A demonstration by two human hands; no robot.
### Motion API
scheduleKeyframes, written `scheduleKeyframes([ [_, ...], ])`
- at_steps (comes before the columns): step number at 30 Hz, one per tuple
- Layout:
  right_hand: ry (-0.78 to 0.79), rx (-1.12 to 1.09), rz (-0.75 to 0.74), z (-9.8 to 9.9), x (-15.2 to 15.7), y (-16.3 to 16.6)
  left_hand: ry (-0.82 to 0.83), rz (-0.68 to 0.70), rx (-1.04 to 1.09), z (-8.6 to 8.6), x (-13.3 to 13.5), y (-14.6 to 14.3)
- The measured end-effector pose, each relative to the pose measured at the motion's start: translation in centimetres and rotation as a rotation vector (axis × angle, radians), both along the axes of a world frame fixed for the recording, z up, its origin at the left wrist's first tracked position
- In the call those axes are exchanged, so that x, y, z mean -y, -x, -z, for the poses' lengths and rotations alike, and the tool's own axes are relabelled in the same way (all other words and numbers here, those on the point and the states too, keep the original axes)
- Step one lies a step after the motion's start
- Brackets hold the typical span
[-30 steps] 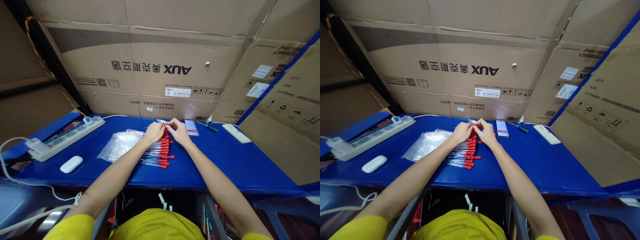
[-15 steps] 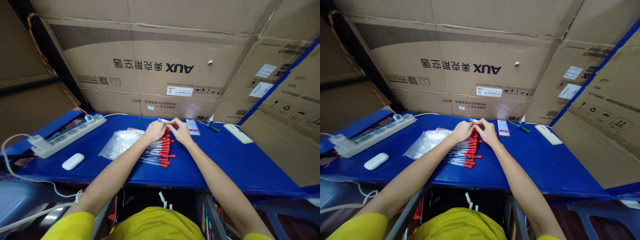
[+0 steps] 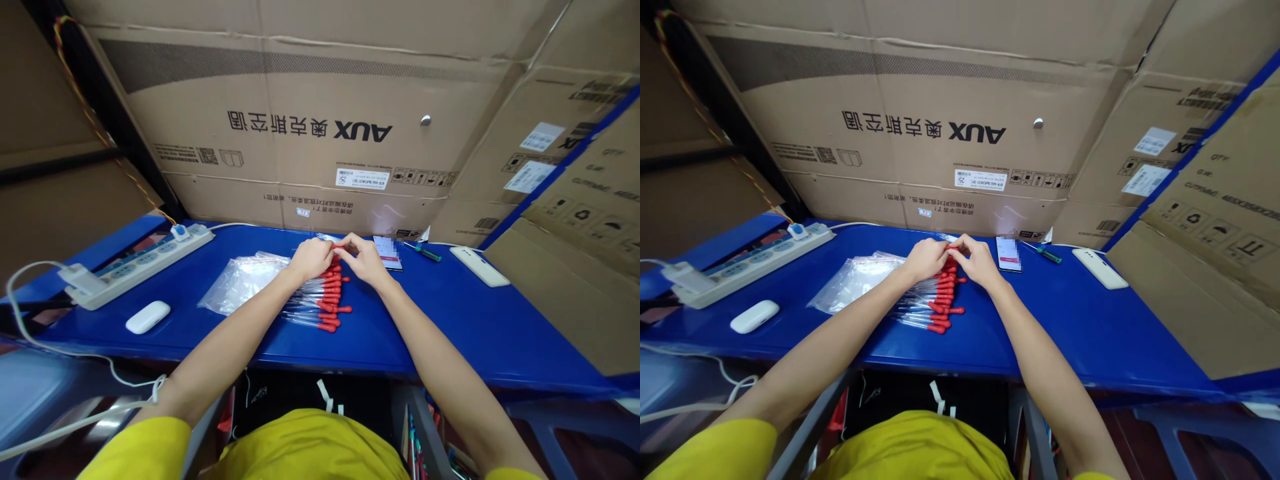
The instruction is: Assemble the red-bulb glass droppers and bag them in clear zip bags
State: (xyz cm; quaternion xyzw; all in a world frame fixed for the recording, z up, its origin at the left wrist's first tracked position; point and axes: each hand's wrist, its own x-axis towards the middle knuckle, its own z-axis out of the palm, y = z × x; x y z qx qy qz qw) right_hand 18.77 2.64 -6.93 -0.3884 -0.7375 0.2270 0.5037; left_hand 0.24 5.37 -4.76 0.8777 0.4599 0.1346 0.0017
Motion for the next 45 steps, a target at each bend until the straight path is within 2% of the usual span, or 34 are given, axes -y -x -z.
scheduleKeyframes([
  [7, -0.029, 0.074, 0.047, -0.9, 0.1, -0.4, -0.025, -0.007, -0.010, -0.1, -0.4, 0.1],
  [14, -0.040, 0.079, 0.037, -1.8, 0.4, -1.2, 0.015, -0.001, 0.152, 0.3, -1.2, 0.8],
  [18, -0.002, 0.053, 0.032, -1.6, 0.2, -1.4, 0.010, -0.021, 0.176, 0.2, -1.3, 1.2],
  [26, 0.120, -0.055, -0.002, -0.4, -0.1, -0.9, -0.058, -0.068, 0.082, 0.1, -0.8, 0.8],
  [37, 0.143, -0.131, -0.015, -0.5, 0.3, -0.4, -0.099, -0.054, 0.075, 0.4, -0.6, 0.8],
  [45, 0.111, -0.078, -0.007, -0.7, 0.5, -0.5, -0.120, -0.041, 0.041, 0.6, -0.7, 0.6],
])
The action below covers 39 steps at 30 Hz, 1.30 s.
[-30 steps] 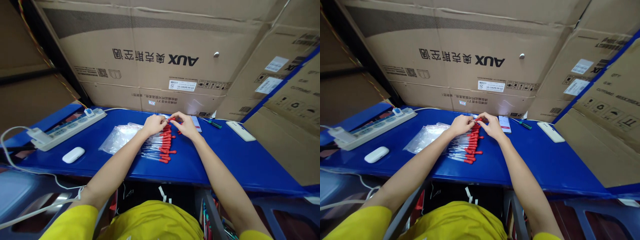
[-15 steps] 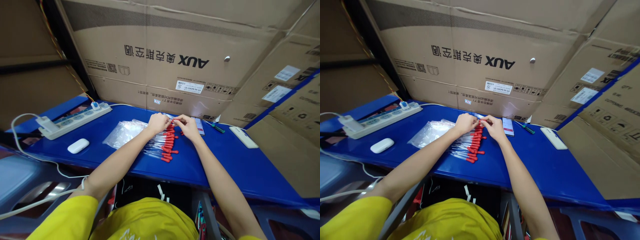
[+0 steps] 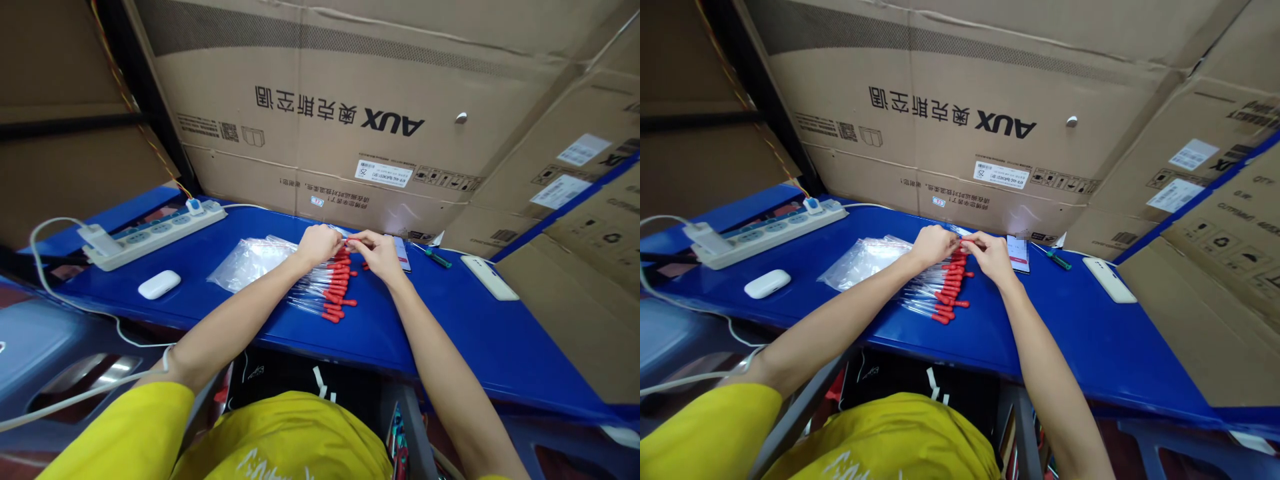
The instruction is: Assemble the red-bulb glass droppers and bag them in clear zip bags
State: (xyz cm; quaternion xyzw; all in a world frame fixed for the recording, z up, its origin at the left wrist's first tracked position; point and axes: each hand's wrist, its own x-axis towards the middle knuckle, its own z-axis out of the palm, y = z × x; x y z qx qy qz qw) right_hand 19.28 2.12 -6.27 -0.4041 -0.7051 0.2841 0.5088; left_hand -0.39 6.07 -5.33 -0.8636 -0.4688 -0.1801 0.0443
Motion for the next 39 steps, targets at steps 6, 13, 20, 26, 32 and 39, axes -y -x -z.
scheduleKeyframes([
  [6, -0.019, 0.040, -0.009, 0.1, 0.0, 0.0, 0.010, -0.010, -0.006, 0.1, 0.0, -0.2],
  [13, -0.028, 0.066, -0.018, 0.2, 0.0, 0.2, 0.041, -0.016, -0.013, -0.2, 0.4, -0.6],
  [20, -0.046, 0.092, -0.028, 0.2, -0.1, 0.2, 0.037, -0.010, -0.028, -0.2, 0.4, -0.7],
  [26, -0.098, 0.222, 0.017, -0.3, -0.2, -0.1, 0.045, -0.002, -0.026, -0.1, -0.2, -0.2],
  [32, -0.134, 0.256, 0.092, -0.1, -0.5, -0.4, 0.039, -0.004, -0.050, -0.3, -0.5, 0.5],
  [39, -0.112, 0.213, 0.078, 0.6, -0.6, -0.3, 0.039, -0.002, -0.064, -0.2, -0.3, 0.2],
])
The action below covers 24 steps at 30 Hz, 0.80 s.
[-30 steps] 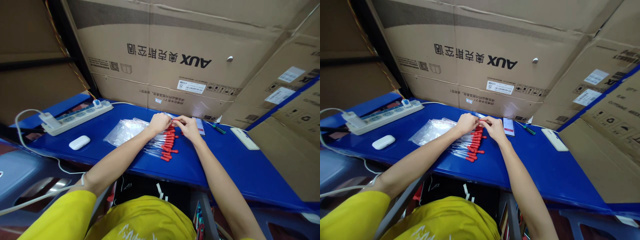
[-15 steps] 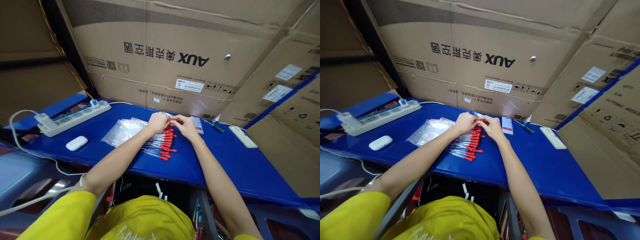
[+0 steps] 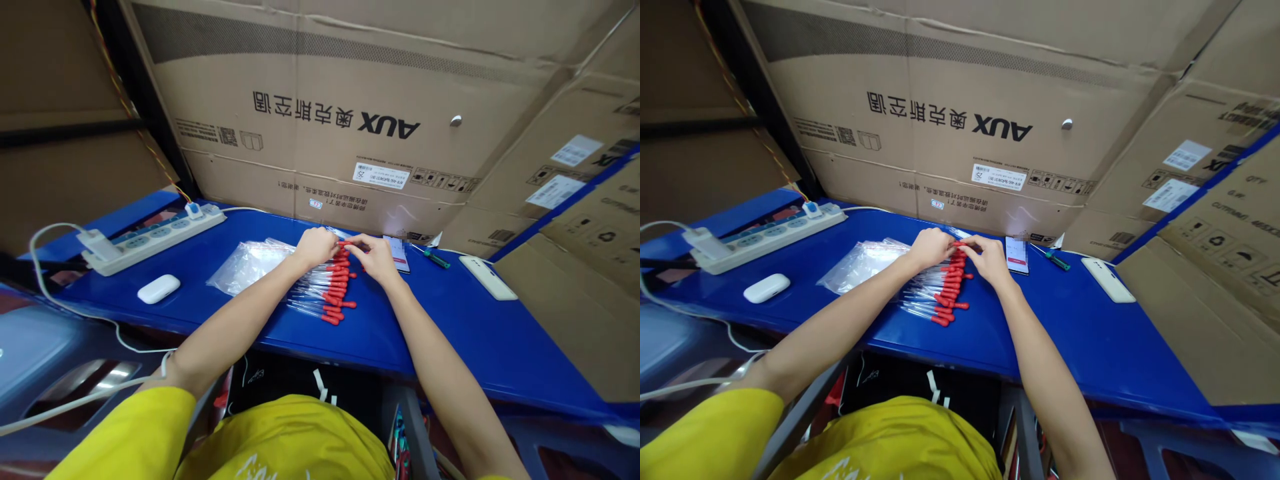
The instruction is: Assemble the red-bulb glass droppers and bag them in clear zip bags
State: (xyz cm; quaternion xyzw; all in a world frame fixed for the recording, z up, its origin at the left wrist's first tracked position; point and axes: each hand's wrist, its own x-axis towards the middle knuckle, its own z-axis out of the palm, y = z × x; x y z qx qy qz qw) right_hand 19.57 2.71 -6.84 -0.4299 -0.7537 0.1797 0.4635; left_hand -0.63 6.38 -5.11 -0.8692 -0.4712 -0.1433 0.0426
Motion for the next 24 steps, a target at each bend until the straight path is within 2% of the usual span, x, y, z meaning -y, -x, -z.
scheduleKeyframes([
  [6, -0.006, 0.098, 0.024, -0.1, -0.2, -0.2, 0.031, 0.041, 0.053, 0.1, -0.3, 0.5],
  [8, -0.005, 0.166, 0.068, 0.0, -0.5, -0.4, 0.051, 0.115, 0.117, 0.0, -0.9, 1.3],
  [11, 0.012, 0.267, 0.138, 0.2, -1.0, -0.8, 0.089, 0.323, 0.218, -0.1, -2.1, 3.1],
  [14, 0.043, 0.327, 0.152, 0.6, -1.3, -1.1, 0.161, 0.411, 0.315, 0.0, -3.2, 4.5],
  [20, 0.066, 0.440, 0.102, 1.4, -1.2, -0.7, 0.066, 0.254, 0.383, 1.2, -4.3, 4.6],
  [24, 0.001, 0.497, 0.237, 1.5, -1.4, -0.7, 0.066, 0.199, 0.355, 2.2, -4.5, 4.0],
])
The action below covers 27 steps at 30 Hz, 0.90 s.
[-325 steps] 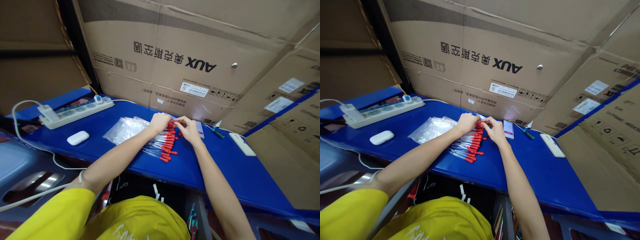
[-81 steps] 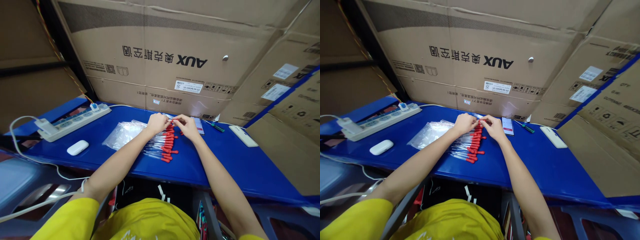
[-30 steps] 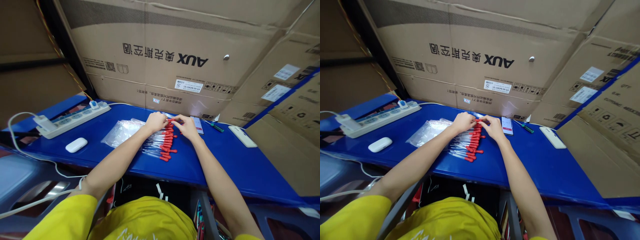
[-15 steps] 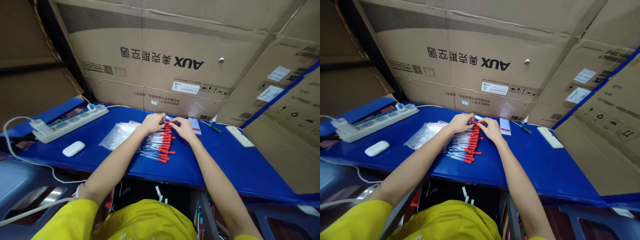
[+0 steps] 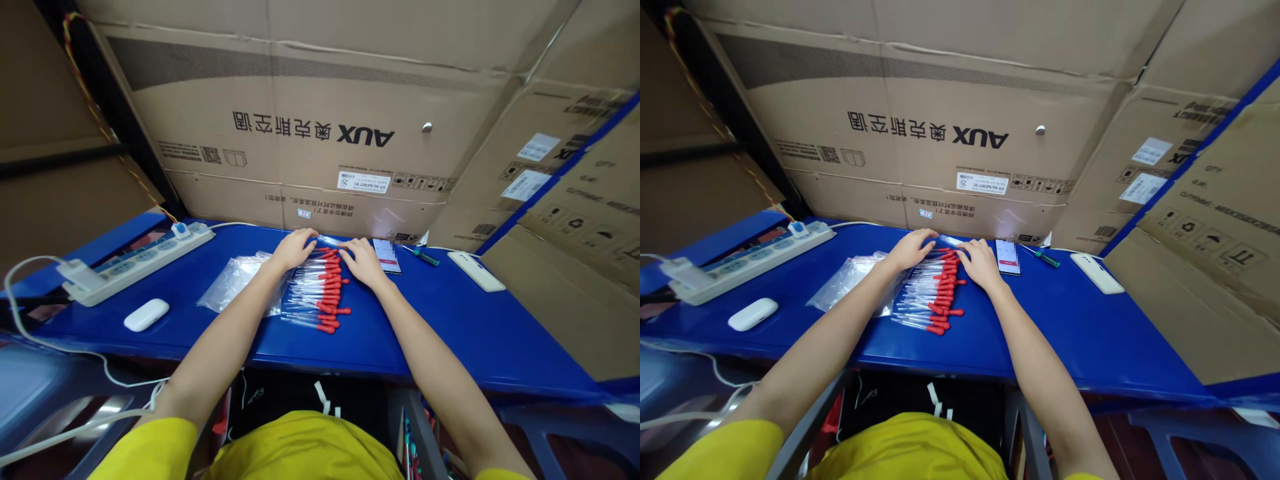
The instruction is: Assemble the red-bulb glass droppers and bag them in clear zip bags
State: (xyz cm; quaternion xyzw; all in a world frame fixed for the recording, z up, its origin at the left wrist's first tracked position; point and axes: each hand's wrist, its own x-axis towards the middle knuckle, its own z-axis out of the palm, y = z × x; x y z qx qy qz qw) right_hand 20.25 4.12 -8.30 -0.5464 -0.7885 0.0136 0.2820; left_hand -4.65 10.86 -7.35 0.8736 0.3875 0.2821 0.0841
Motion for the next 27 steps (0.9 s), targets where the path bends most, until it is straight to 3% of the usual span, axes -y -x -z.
scheduleKeyframes([
  [3, -0.035, 0.098, 0.098, 0.0, -0.5, -0.1, 0.061, -0.063, -0.043, 0.4, -0.1, -0.1],
  [8, 0.040, 0.265, 0.130, 0.2, -1.1, 0.4, 0.090, -0.121, -0.061, 0.5, -0.2, -0.1],
  [23, 0.027, 0.270, 0.213, 0.0, -1.6, 1.0, 0.028, -0.096, 0.012, -0.5, 0.8, -1.2],
  [27, -0.027, 0.242, 0.213, -1.2, -0.7, 0.9, -0.102, -0.045, 0.011, -1.2, 1.4, -1.5],
])
